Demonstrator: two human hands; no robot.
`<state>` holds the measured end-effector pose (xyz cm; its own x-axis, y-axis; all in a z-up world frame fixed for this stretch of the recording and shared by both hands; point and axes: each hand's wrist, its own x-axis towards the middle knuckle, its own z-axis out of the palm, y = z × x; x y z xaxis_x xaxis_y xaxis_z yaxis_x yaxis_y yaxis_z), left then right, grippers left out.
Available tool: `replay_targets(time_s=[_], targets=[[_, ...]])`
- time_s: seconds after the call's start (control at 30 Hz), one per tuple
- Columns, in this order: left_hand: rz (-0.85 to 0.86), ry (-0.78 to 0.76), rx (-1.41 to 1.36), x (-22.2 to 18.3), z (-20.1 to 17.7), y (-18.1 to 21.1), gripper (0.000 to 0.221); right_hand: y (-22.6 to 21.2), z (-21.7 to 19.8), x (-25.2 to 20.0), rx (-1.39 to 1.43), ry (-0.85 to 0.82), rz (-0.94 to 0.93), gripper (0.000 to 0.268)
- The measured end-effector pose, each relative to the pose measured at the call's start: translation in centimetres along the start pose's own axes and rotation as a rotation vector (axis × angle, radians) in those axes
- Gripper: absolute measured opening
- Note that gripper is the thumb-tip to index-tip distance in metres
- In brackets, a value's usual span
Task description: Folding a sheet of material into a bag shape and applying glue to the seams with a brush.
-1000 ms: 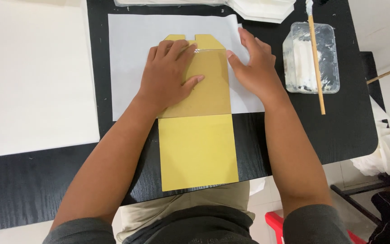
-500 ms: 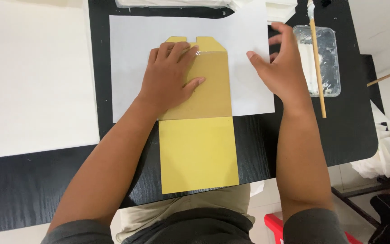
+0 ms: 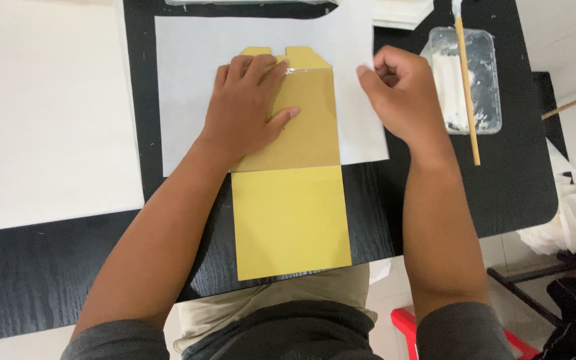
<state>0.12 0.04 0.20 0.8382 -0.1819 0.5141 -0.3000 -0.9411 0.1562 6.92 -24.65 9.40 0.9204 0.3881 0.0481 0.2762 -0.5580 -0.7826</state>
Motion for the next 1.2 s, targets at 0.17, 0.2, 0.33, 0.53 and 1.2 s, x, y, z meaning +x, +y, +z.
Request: replay_targets(time_s=[0.17, 0.2, 0.33, 0.53, 1.2], targets=[[0.0, -0.01, -0.009, 0.0, 0.3, 0.0, 0.064, -1.2, 2.0, -0.2, -0.009, 0.016, -0.132, 0.036], [-0.003, -0.011, -0.029, 0.0, 0.4, 0.0, 0.066, -2.1, 2.4, -0.3, -0.045, 0.007, -0.115, 0.033], [-0.004, -0.001, -0.025, -0.1, 0.6, -0.2, 0.065, -3.7, 5.0, 0.5, -0.257, -0.017, -0.118, 0.022], [-0.141, -0.098, -0.389, 0.4, -0.8, 0.1, 0.058, -1.6, 10.1, 2.6, -0.631, -0.057, -0.184, 0.023], [-0.096, -0.058, -0.338, -0.5, 0.9, -1.0, 0.057, -2.0, 6.7, -11.1, -0.247, -0.026, -0.249, 0.027]])
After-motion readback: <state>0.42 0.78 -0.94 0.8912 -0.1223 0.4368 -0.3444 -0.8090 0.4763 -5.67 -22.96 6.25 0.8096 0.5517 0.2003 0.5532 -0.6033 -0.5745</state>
